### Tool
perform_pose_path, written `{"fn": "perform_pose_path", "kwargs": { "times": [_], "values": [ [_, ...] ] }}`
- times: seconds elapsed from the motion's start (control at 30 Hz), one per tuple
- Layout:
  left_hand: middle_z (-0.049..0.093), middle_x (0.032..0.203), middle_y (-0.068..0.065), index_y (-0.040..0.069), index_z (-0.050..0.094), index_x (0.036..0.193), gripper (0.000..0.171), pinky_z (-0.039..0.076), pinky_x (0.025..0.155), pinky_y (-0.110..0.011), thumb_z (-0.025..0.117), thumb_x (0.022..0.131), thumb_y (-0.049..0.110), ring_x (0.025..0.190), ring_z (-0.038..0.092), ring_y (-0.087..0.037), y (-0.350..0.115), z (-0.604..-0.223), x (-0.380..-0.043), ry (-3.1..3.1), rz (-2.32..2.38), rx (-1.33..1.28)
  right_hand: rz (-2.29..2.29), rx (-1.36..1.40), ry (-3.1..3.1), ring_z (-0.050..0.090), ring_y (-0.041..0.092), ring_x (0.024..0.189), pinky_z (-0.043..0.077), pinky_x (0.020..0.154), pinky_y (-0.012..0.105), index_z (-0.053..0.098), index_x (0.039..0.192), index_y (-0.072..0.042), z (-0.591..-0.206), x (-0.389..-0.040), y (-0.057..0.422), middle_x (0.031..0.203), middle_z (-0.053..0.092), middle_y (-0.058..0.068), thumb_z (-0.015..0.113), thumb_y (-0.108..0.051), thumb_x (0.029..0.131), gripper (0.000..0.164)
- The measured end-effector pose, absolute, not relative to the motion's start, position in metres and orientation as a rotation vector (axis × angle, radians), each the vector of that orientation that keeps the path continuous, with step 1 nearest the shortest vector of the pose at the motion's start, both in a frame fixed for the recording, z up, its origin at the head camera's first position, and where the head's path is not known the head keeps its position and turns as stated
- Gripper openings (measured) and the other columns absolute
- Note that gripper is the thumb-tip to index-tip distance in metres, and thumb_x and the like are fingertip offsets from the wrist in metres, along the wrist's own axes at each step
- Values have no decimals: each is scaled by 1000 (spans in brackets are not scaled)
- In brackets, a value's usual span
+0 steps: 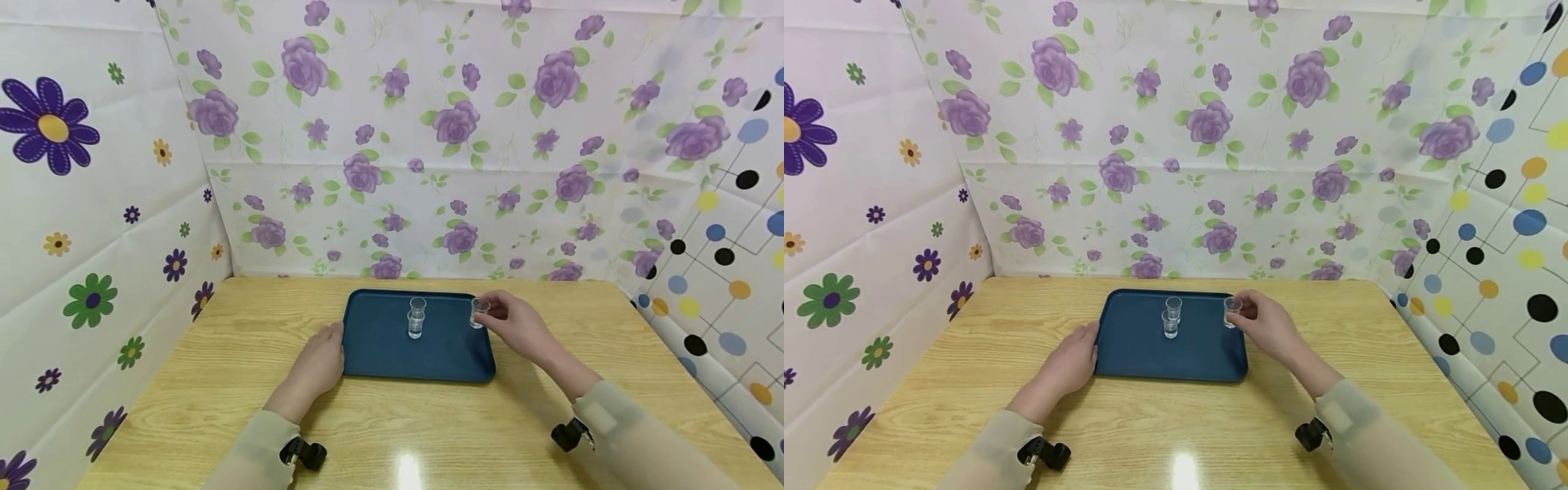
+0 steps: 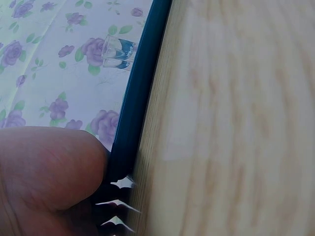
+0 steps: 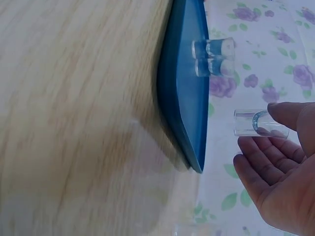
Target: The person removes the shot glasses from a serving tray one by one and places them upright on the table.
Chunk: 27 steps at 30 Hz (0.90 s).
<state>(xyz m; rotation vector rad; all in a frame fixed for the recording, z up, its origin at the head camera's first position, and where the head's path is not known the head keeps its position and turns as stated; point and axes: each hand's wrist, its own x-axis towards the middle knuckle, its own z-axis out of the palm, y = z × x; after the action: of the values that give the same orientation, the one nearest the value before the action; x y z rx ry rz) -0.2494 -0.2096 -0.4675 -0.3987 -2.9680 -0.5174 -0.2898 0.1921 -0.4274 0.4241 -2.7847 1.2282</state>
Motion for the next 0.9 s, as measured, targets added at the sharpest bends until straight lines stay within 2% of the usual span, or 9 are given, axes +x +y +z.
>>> {"fn": "perform_pose_path", "kwargs": {
  "times": [0.37, 0.6, 0.9],
  "values": [
    [48, 162, -35, -19, 43, 159, 50, 36, 130, -60, 52, 114, 1, 154, 42, -52, -210, -471, -250, -2975, -531, -389, 1165, 399, -2781, 72, 29, 117, 63, 98, 53, 66, 145, -7, -416, -281, 222, 130, 73, 10, 72, -36, 111, 45],
    [48, 162, -35, -19, 43, 159, 50, 36, 130, -60, 52, 114, 1, 154, 42, -52, -210, -471, -250, -2977, -536, -397, 1138, 363, -2797, 71, 30, 117, 64, 92, 48, 65, 146, -6, -410, -276, 241, 132, 71, 13, 72, -40, 111, 49],
    [48, 162, -36, -19, 42, 159, 50, 36, 130, -59, 51, 114, 1, 154, 42, -52, -211, -471, -250, -2984, -533, -400, 1083, 340, -2804, 70, 34, 121, 62, 100, 57, 63, 146, -3, -406, -273, 266, 135, 70, 17, 70, -42, 111, 53]
  ]
}}
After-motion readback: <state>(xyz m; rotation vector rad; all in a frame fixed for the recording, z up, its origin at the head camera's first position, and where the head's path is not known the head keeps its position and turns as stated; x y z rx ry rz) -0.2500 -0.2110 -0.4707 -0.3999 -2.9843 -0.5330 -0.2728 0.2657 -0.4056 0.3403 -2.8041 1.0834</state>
